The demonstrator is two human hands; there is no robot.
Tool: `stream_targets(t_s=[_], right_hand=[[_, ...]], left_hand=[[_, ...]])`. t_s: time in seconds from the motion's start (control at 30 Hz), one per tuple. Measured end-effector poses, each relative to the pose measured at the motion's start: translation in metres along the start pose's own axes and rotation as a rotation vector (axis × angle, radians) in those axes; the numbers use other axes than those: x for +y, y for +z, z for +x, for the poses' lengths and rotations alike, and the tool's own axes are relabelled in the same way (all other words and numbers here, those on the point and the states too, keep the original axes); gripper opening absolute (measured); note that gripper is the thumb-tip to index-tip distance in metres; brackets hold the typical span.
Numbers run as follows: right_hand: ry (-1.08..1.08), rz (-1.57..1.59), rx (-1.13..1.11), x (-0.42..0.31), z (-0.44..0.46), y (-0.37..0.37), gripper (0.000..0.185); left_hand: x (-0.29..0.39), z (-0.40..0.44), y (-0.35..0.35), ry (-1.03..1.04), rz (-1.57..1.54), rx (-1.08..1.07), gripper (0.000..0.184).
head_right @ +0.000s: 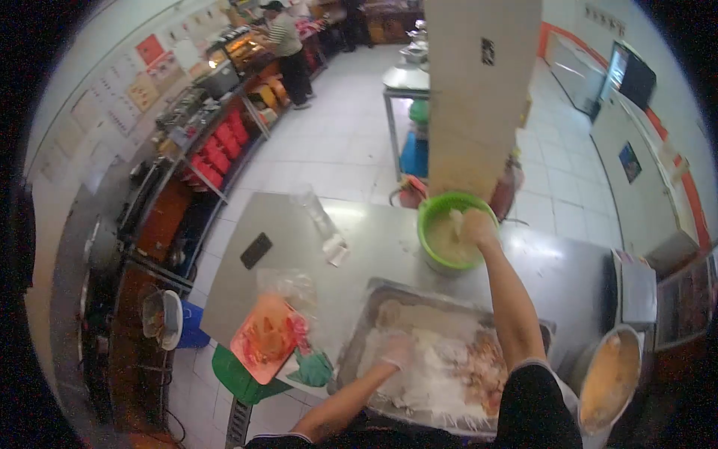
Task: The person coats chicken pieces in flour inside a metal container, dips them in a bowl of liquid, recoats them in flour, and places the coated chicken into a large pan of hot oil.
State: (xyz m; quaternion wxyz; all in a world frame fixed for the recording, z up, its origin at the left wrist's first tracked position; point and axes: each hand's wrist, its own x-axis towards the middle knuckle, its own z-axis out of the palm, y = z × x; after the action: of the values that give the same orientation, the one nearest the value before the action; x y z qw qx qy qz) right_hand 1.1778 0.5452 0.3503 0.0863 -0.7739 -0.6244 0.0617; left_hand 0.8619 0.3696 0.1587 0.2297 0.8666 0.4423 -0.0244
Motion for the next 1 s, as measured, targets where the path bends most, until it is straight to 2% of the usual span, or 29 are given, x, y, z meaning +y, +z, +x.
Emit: stream_targets(t_s=[0.03,0.07,0.1,0.13,0.17,0.2,0.23,0.27,0.33,0.37,0.43,0.47,0.53,0.57,0.6,0.63,0.67,0.73,0.77,0.8,0.87,0.93,0.97,1.0], right_hand=[[0.100,0.072,0.047,-0.007,-0.012,-0.002,0.035],[-0.001,0.086,0.203,-0.022,-0.035,-0.010,0.029],[-0.097,0.095,0.350,-0.033,-0.065,-0.008,0.024],[-0.231,0.027,0.378,-0.030,-0.092,0.018,0.013],[-0.131,0.021,0.154,-0.059,-0.132,0.014,0.012],[-0.391,0.070,0.146,-0.060,-0.174,0.023,0.021],[-0.280,0.054,-0.374,-0.075,-0.204,0.018,0.029],[-0.371,-0.228,-0.524,-0.080,-0.230,0.036,0.033],[-0.172,-0.156,-0.337,-0.088,-0.280,0.063,0.029],[-0.172,-0.151,-0.336,-0.085,-0.284,0.066,0.029],[-0.114,0.014,-0.473,-0.080,-0.287,0.067,0.032],[-0.127,0.023,-0.464,-0.071,-0.290,0.079,0.032],[-0.285,-0.033,-0.302,-0.053,-0.292,0.113,0.034],[-0.302,-0.031,-0.293,-0.059,-0.283,0.105,0.034],[-0.244,-0.016,-0.418,-0.061,-0.275,0.093,0.037],[-0.179,-0.001,-0.546,-0.063,-0.272,0.083,0.039],[-0.186,-0.004,-0.548,-0.061,-0.277,0.082,0.039],[-0.298,0.118,-0.303,-0.052,-0.280,0.080,0.043],[-0.307,0.108,-0.295,-0.059,-0.277,0.057,0.043],[-0.127,0.149,-0.319,-0.077,-0.275,0.019,0.043],[0.059,0.185,-0.367,-0.105,-0.273,-0.008,0.043],[-0.332,0.483,-0.170,-0.121,-0.291,-0.001,0.046],[-0.315,0.487,-0.175,-0.120,-0.294,0.012,0.046],[-0.236,0.582,-0.230,-0.116,-0.293,0.030,0.046]], left_hand=[[0.015,-0.008,-0.026,-0.012,-0.016,-0.004,0.034],[0.009,-0.005,-0.024,-0.021,-0.013,0.015,0.034],[0.004,-0.010,-0.012,-0.039,-0.030,-0.097,0.030],[0.000,-0.012,-0.005,-0.054,-0.049,-0.213,0.027],[-0.003,-0.017,-0.019,-0.056,-0.052,-0.211,0.027],[-0.006,-0.033,-0.047,-0.012,-0.022,-0.212,0.027],[-0.009,-0.047,-0.070,0.035,0.009,-0.212,0.027],[-0.013,-0.054,-0.082,0.037,0.005,-0.212,0.027],[-0.017,-0.068,-0.098,0.113,0.007,-0.140,0.027],[-0.013,-0.071,-0.103,0.113,0.012,-0.142,0.027],[-0.006,-0.077,-0.117,0.093,-0.115,-0.027,0.023],[0.006,-0.080,-0.134,0.085,-0.102,-0.018,0.023],[0.033,-0.081,-0.166,0.068,-0.193,0.165,0.025],[0.026,-0.080,-0.149,0.057,-0.186,0.180,0.025],[0.013,-0.078,-0.116,0.065,-0.213,0.186,0.028],[0.012,-0.081,-0.111,0.075,-0.243,0.187,0.032],[0.011,-0.084,-0.107,0.069,-0.245,0.191,0.032],[0.015,-0.087,-0.111,0.002,-0.248,0.101,0.027],[0.020,-0.088,-0.122,0.003,-0.251,0.116,0.027],[0.026,-0.091,-0.133,-0.054,-0.275,0.136,0.025],[0.038,-0.087,-0.138,-0.123,-0.316,0.136,0.024],[0.055,-0.082,-0.128,0.154,-0.534,0.227,0.031],[0.058,-0.084,-0.135,0.157,-0.536,0.209,0.031],[0.065,-0.086,-0.143,0.002,-0.570,0.143,0.033]])
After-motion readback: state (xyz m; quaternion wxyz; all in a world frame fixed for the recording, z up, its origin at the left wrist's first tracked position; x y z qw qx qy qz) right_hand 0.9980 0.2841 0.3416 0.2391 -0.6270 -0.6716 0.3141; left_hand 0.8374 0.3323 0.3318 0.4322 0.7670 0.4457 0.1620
